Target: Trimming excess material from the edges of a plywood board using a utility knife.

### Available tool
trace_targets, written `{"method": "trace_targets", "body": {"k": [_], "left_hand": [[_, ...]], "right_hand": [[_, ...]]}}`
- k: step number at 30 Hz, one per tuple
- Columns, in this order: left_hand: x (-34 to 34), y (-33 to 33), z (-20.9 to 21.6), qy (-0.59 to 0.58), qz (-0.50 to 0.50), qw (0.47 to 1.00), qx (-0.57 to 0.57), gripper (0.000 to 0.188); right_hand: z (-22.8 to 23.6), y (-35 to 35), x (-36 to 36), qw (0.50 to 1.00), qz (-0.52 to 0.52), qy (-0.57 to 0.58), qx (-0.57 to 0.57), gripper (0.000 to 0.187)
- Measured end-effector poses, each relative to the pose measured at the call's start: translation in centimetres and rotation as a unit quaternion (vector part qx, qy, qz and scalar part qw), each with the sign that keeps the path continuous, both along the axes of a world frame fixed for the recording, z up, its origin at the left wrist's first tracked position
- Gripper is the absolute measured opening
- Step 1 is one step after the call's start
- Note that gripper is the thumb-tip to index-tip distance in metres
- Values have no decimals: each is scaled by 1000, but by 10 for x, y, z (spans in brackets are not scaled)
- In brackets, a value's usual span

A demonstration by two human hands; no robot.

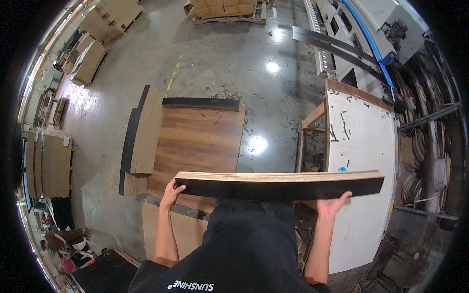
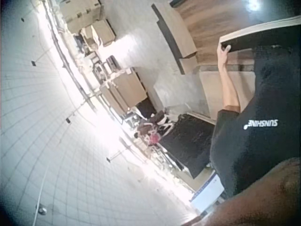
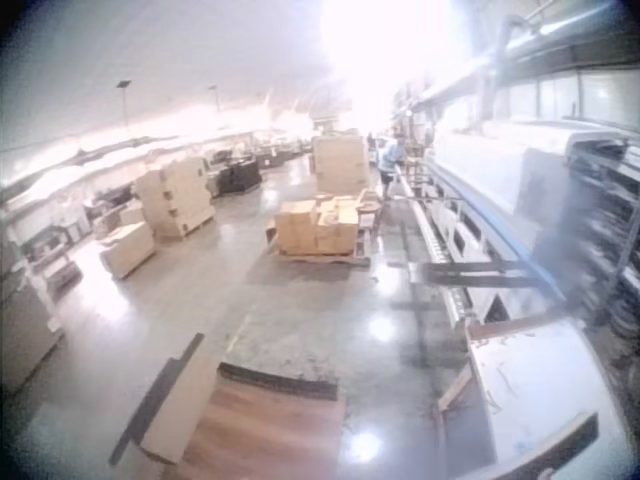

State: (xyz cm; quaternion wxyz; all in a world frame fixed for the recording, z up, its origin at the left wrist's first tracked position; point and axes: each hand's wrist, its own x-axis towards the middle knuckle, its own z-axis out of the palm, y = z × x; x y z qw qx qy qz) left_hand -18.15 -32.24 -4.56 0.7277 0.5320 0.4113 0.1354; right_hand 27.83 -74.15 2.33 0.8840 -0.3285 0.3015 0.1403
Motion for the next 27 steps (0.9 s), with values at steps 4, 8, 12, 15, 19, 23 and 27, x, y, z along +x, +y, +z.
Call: {"method": "trace_targets", "body": {"k": [4, 8, 12, 15, 19, 23, 27], "left_hand": [[-35, 42, -11, 15, 53, 998, -15, 78], [-45, 89, -14, 66, 101, 992, -38, 74], [-31, 142, -8, 122, 106, 987, -1, 63], [1, 188, 0, 183, 105, 977, 21, 63], [56, 251, 3, 224, 118, 967, -24, 68], [98, 316, 16, 273, 117, 955, -16, 74], [154, 390, 7, 302, 59, 952, 8, 76]], "right_hand": [[-17, 91, 20, 997, 72, 1, 38, 82], [-45, 176, 35, 991, 120, 35, 43, 77], [-73, 261, 54, 987, 113, 113, -1, 76], [-114, 310, 83, 980, 113, 165, 14, 76], [-190, 363, 128, 976, 112, 184, 38, 78], [-217, 421, 165, 963, 146, 206, 89, 83], [-241, 462, 191, 957, 145, 232, 98, 84]]}}
